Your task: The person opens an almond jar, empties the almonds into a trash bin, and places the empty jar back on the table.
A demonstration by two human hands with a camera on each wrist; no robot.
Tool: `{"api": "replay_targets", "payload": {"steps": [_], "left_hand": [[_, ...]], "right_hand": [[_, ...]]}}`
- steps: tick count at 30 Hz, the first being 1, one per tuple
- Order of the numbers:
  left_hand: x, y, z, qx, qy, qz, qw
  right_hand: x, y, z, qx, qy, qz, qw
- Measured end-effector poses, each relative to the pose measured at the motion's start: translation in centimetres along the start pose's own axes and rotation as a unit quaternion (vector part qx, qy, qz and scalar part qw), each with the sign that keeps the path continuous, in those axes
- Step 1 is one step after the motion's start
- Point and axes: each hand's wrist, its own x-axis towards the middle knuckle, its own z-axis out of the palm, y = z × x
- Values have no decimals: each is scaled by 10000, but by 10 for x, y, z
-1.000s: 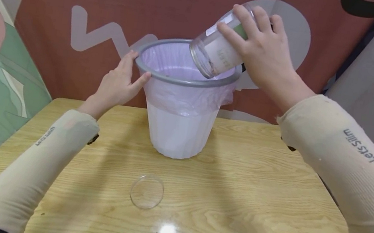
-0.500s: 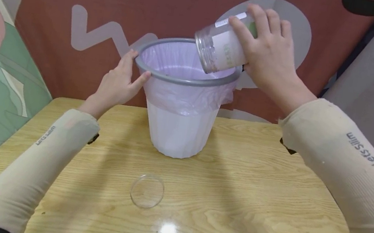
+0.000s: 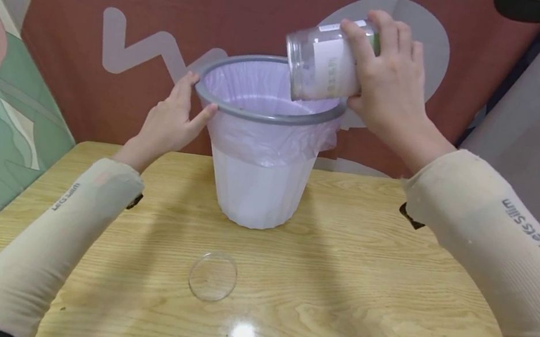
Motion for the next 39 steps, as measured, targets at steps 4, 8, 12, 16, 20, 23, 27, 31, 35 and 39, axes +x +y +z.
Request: {"api": "replay_targets", "payload": {"steps": [4,8,12,16,20,23,27,31,35,39], "left_hand": [[0,-1,0,12,18,2,10000],[0,-1,-1,4,23,16,10000],[0,-1,0,-7,37,31,10000],[0,-1,0,0,38,26,10000],[0,-1,0,10,11,17,10000],[-1,-1,0,9,19,21,10000],[-1,-2,-1,-14,32,16,10000],[-2,-2,-1,-19,23,11,10000],[-1,-2,-2,-7,39,27,10000],[-1,-2,-2,-7,49,28,10000]], "right_hand": [[-2,0,-2,152,105,197,9996],[-5,1,-3,343,164,485,9981],[-8,1,-4,547,150,788,9953],[-11,1,-5,746,52,1103,9911],[-14,-1,-6,1040,-21,1488,9834],[-16,-2,-7,1253,-54,1717,9771],[-17,-4,-6,1467,-83,1891,9709],[-20,-5,-5,1712,-57,1980,9651],[-24,-5,-5,1914,15,2007,9608],[-29,-5,-5,2079,11,2206,9530]]}}
